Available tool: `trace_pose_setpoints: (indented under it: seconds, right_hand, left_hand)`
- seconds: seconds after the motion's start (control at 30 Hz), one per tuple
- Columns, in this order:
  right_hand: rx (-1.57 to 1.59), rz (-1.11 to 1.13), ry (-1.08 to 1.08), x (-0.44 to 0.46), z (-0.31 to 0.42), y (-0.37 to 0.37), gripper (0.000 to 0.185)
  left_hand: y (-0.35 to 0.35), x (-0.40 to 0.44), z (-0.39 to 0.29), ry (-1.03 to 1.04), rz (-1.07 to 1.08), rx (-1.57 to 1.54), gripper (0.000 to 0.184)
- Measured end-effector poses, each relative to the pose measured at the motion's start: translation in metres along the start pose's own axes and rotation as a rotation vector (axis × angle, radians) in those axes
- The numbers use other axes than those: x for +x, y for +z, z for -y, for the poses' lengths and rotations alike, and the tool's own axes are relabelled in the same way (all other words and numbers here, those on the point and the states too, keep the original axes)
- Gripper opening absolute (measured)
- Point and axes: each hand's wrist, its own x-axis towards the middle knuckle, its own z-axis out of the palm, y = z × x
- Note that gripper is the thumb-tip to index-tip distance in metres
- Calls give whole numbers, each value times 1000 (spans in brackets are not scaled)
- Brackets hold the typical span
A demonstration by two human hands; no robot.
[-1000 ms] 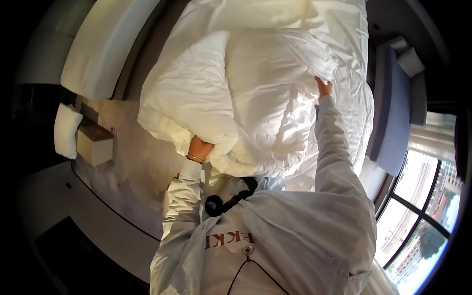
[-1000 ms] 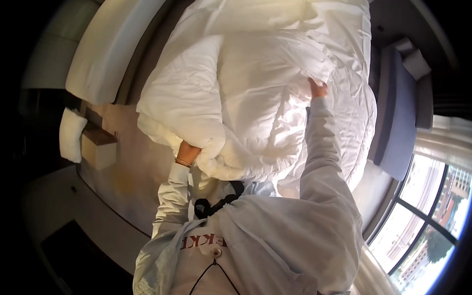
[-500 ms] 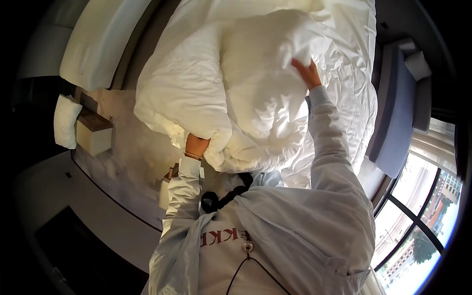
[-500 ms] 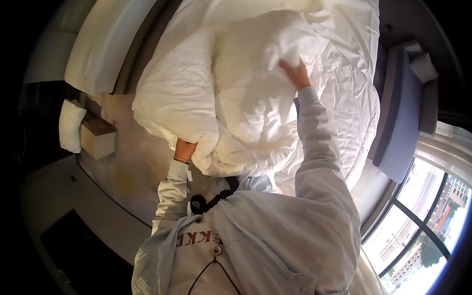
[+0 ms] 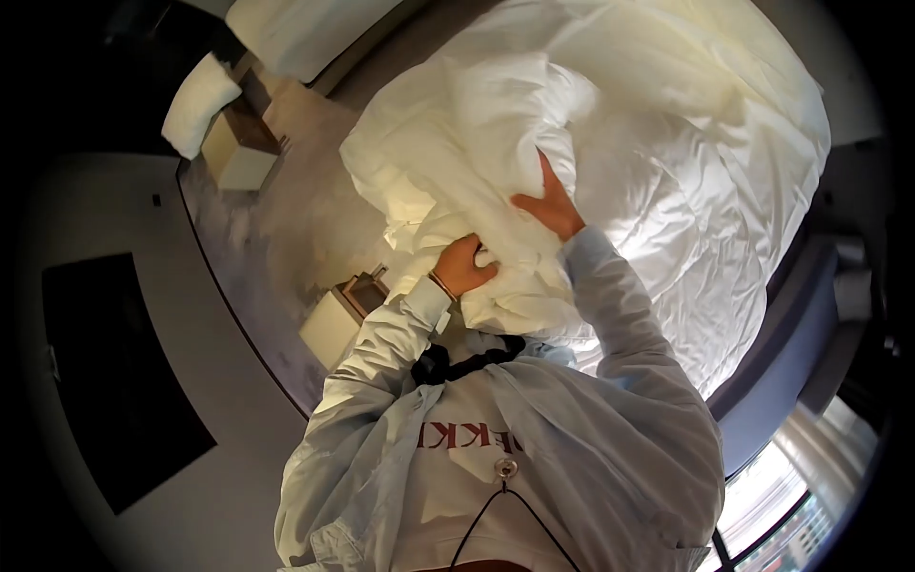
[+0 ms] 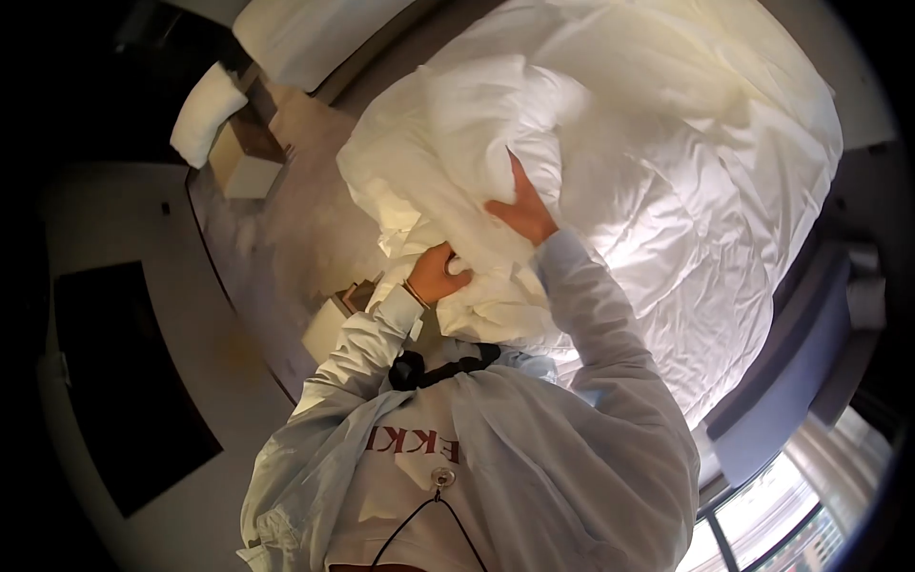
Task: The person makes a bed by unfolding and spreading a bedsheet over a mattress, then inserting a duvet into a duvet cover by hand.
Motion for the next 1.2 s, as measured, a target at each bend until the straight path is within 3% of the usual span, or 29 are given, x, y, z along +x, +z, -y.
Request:
trace_pose_setpoints:
  seconds: [0.1, 0.13, 0.2, 0.23, 0.3, 0.33, 0.37, 0.4, 0.53, 0.6, 0.63, 0.67, 0.73, 0.77, 0.8, 0.87, 0.93, 0.97, 1.0, 1.07, 1.13, 1.2]
  right_hand:
    - [-244, 103, -109, 5, -4, -16, 74]
    - [-255, 113, -102, 3, 3, -14, 74]
    - [-483, 116, -101, -1, 20, -2, 69]
    - [-603, 105, -68, -7, 25, 6, 68]
    - [-667, 130, -89, -26, 43, 16, 67]
    - [-711, 134, -122, -34, 54, 20, 66]
    - [-701, 70, -295, -40, 66, 23, 57]
    - [-704, 72, -299, -43, 70, 22, 57]
    - [-515, 577, 117, -38, 86, -12, 32]
    - [-280, 306, -245, -32, 74, -23, 26]
    - [-254, 144, -251, -28, 79, -26, 27]
    - [-251, -41, -192, -28, 88, -27, 40]
    - [-404, -149, -219, -33, 130, -13, 59]
    - [-409, -146, -225, -31, 135, -7, 59]
    - [-514, -105, -381, -29, 138, -1, 63]
    - [-621, -60, -545, -29, 139, 1, 67]
    - [-735, -25, -460, -33, 127, -8, 65]
    - [-640, -126, -483, -27, 104, -26, 60]
    - [-545, -257, -341, -32, 105, -32, 55]
    - [-583, -502, -389, -36, 94, -53, 47]
    - [-359, -388, -166, -42, 94, -58, 45]
    - [-356, -266, -142, -42, 99, -41, 48]
  left_hand:
    - [47, 7, 38, -155, -169, -1226, 39]
    - [50, 21, 33, -309, -315, -1441, 38]
    - [19, 26, 25, -540, -204, -1972, 35]
    - [9, 32, 15, -539, -208, -1988, 35]
    - [0, 40, 2, -525, -16, -2065, 32]
    - [4, 42, 1, -520, -17, -2068, 32]
    - [12, 45, -4, -524, -112, -1969, 29]
    - [16, 47, -11, -528, -204, -1869, 25]
    - [26, 51, -10, -533, -281, -1730, 21]
    - [30, 51, -15, -512, -281, -1631, 22]
    - [28, 48, -24, -500, -282, -1520, 24]
    - [26, 47, -31, -487, -283, -1410, 26]
    - [38, 50, -41, -428, -274, -1286, 23]
    - [51, 53, -39, -374, -264, -1122, 23]
    - [59, 53, -40, -322, -254, -958, 24]
    - [37, 43, -65, -232, -342, -1048, 23]
    - [31, 34, -64, -344, -271, -875, 20]
    - [27, 30, -62, -328, -253, -943, 20]
    - [23, 26, -60, -330, -260, -951, 20]
    - [17, 21, -58, -252, -345, -906, 21]
    - [16, 17, -72, -140, -430, -1073, 19]
    - [9, 18, -89, 58, -450, -108, 16]
